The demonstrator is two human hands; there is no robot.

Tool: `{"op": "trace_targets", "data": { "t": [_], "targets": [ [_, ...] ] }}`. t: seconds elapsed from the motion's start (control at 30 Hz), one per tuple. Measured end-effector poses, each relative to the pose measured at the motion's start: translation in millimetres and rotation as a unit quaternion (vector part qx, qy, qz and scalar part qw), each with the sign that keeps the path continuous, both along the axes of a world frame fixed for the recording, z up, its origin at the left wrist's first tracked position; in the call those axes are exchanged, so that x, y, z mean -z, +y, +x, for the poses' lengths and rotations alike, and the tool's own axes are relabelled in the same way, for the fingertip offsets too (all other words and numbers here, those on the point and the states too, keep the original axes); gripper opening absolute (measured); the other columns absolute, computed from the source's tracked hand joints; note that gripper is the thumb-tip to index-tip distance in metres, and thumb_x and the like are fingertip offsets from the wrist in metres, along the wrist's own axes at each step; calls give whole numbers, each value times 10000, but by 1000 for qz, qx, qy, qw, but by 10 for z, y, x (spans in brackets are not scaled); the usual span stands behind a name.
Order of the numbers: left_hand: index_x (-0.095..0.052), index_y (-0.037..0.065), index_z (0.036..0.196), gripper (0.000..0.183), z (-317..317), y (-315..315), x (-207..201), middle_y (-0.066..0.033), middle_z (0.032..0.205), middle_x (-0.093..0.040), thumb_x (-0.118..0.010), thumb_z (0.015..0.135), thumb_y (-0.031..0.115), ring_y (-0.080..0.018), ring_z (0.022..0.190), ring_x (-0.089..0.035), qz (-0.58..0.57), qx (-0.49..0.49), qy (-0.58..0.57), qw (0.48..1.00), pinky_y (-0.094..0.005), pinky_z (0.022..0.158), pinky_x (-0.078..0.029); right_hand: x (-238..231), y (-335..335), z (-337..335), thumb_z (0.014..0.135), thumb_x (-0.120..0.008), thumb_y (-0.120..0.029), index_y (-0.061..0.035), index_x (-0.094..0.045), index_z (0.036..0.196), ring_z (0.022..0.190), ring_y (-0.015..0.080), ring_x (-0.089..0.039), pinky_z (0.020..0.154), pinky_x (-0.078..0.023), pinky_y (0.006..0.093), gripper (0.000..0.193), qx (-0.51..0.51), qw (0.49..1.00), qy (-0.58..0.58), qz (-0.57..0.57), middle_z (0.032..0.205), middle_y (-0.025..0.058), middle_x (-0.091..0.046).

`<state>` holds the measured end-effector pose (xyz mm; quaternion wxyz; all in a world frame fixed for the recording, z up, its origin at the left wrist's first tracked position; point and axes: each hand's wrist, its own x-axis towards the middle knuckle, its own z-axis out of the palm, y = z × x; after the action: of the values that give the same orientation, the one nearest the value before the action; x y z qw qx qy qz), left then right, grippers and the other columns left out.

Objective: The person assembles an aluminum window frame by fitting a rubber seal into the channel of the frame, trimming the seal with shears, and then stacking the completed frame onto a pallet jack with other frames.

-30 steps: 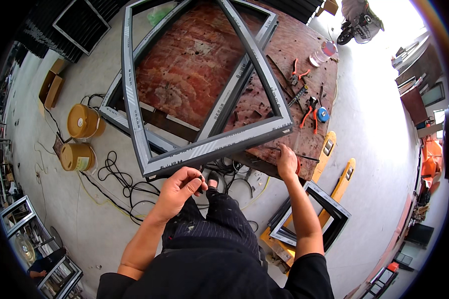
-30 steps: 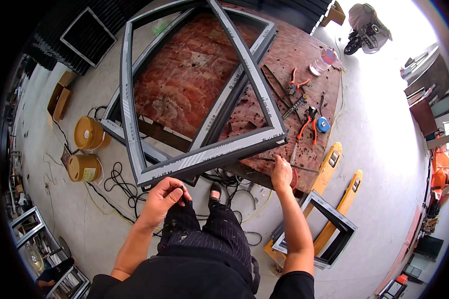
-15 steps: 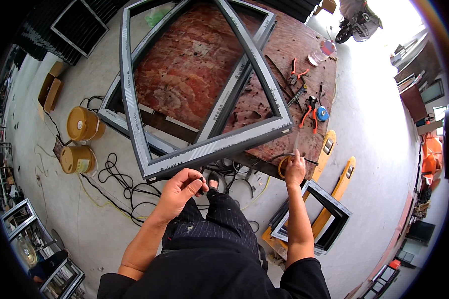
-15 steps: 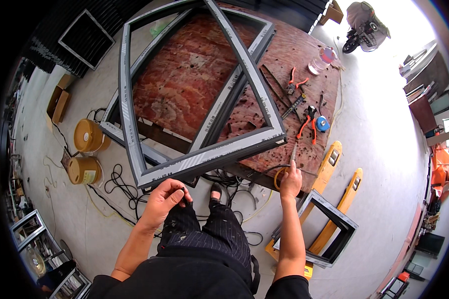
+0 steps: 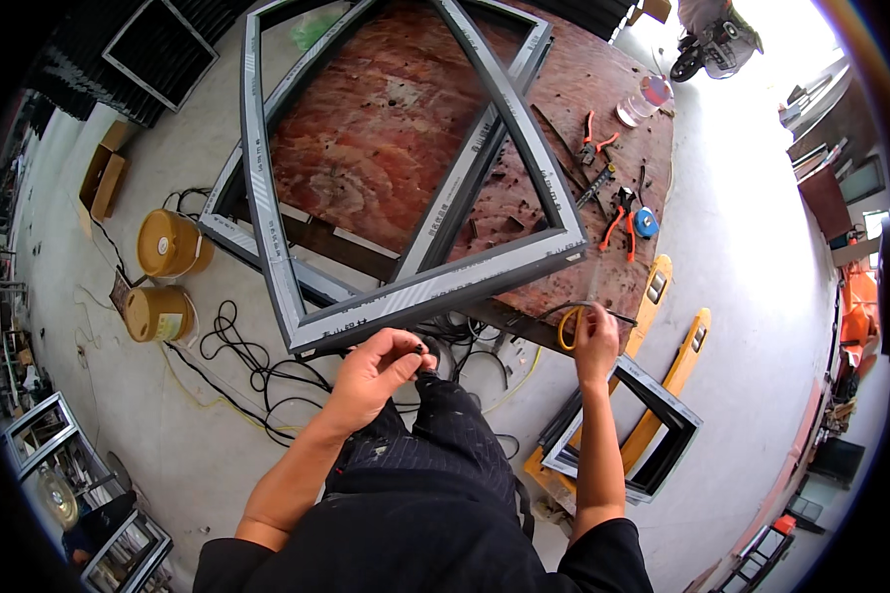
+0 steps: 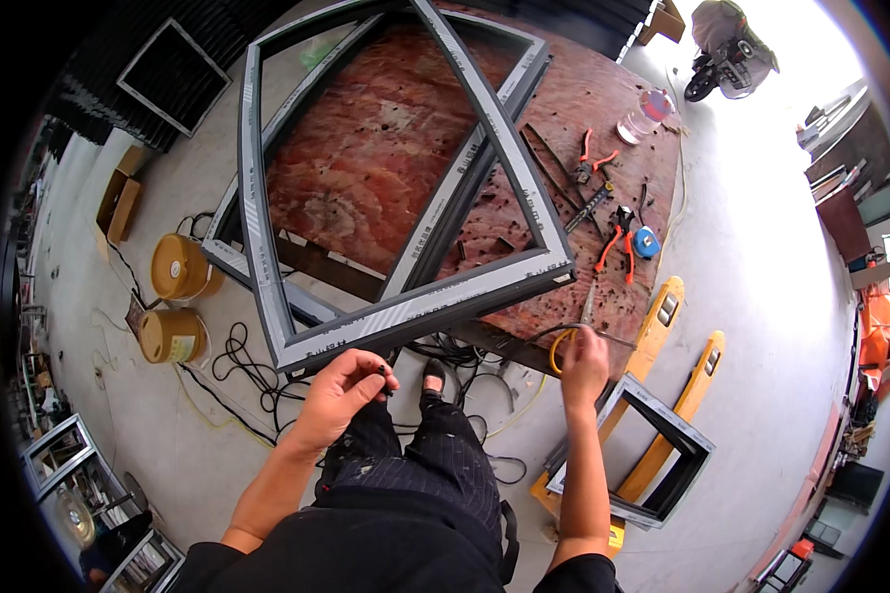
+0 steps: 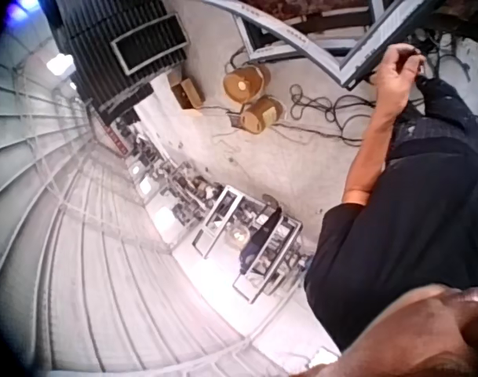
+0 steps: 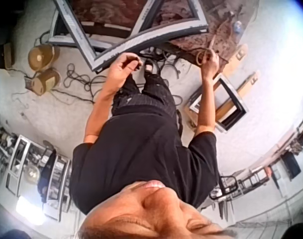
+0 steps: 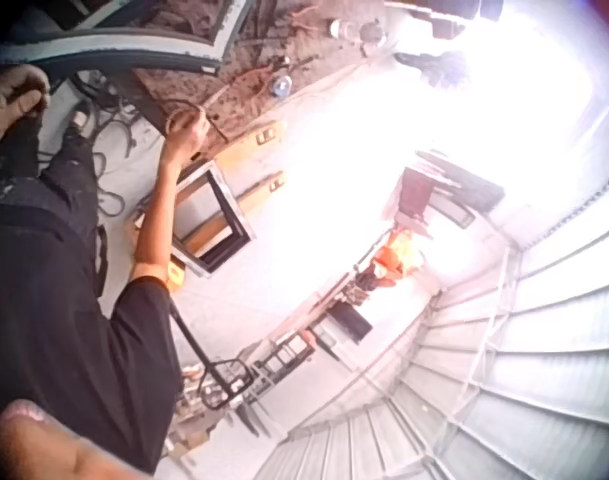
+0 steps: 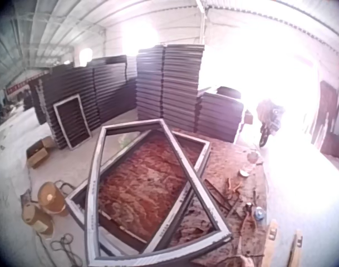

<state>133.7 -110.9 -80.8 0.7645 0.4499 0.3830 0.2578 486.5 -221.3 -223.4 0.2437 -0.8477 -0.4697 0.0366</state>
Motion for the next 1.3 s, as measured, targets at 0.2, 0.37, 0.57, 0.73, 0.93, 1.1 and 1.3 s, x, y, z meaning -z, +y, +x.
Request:
{"op": "trace_targets", "data": {
  "t": [0.2,0.37,0.57,0.73,0.93,1.1,1.3],
  "targets": [
    [-635,42,1014,145,303,-42,80,-57,1010,-618,-620,878,91,-171,966,-574,226,67,94,967,-304,897,-435,-947,263,-1545,742,-708,-15,-53,-618,1088,779,177,-626,663,-520,277,360,-250,893,371,39,1010,95,-620],
    [-660,66,1036,210,496,-31,-11,-83,1053,-608,-651,848,158,-245,1030,-556,324,52,138,934,-347,930,-405,-669,260,-1760,885,-634,-62,32,-611,1068,796,132,-625,685,-514,258,207,-78,775,609,150,956,75,-645],
    [-641,59,1030,267,265,-40,503,-99,960,-629,-680,778,138,-288,912,-594,444,26,293,846,-389,805,-464,-680,422,-1710,943,-558,-115,41,-607,1065,808,175,-654,731,-550,291,204,6,694,707,136,964,125,-654],
    [-653,71,956,220,208,-83,627,-70,854,-632,-697,741,63,-267,784,-606,498,-33,327,803,-358,686,-494,-460,493,-1637,952,-554,-196,31,-619,1028,746,160,-641,667,-539,274,248,60,668,736,94,885,108,-655],
    [-649,74,965,239,169,-107,871,-52,795,-601,-702,733,80,-246,731,-602,543,-28,400,738,-348,632,-498,-67,617,-1611,933,-577,-262,-12,-609,850,575,118,-576,493,-438,235,265,80,713,697,15,723,69,-633],
    [-647,102,1021,247,56,-94,1065,-34,798,-588,-665,776,127,-221,722,-611,553,-9,461,694,-344,619,-504,58,743,-1661,936,-563,-264,-12,-595,799,487,105,-523,420,-380,230,288,64,754,654,-1,638,49,-590],
    [-659,126,1020,235,60,-69,1209,-21,843,-619,-654,787,153,-216,733,-620,554,-14,480,680,-347,631,-504,200,784,-1694,946,-543,-274,-3,-586,825,504,102,-529,434,-397,221,300,79,761,643,29,651,46,-585]
  ]
}}
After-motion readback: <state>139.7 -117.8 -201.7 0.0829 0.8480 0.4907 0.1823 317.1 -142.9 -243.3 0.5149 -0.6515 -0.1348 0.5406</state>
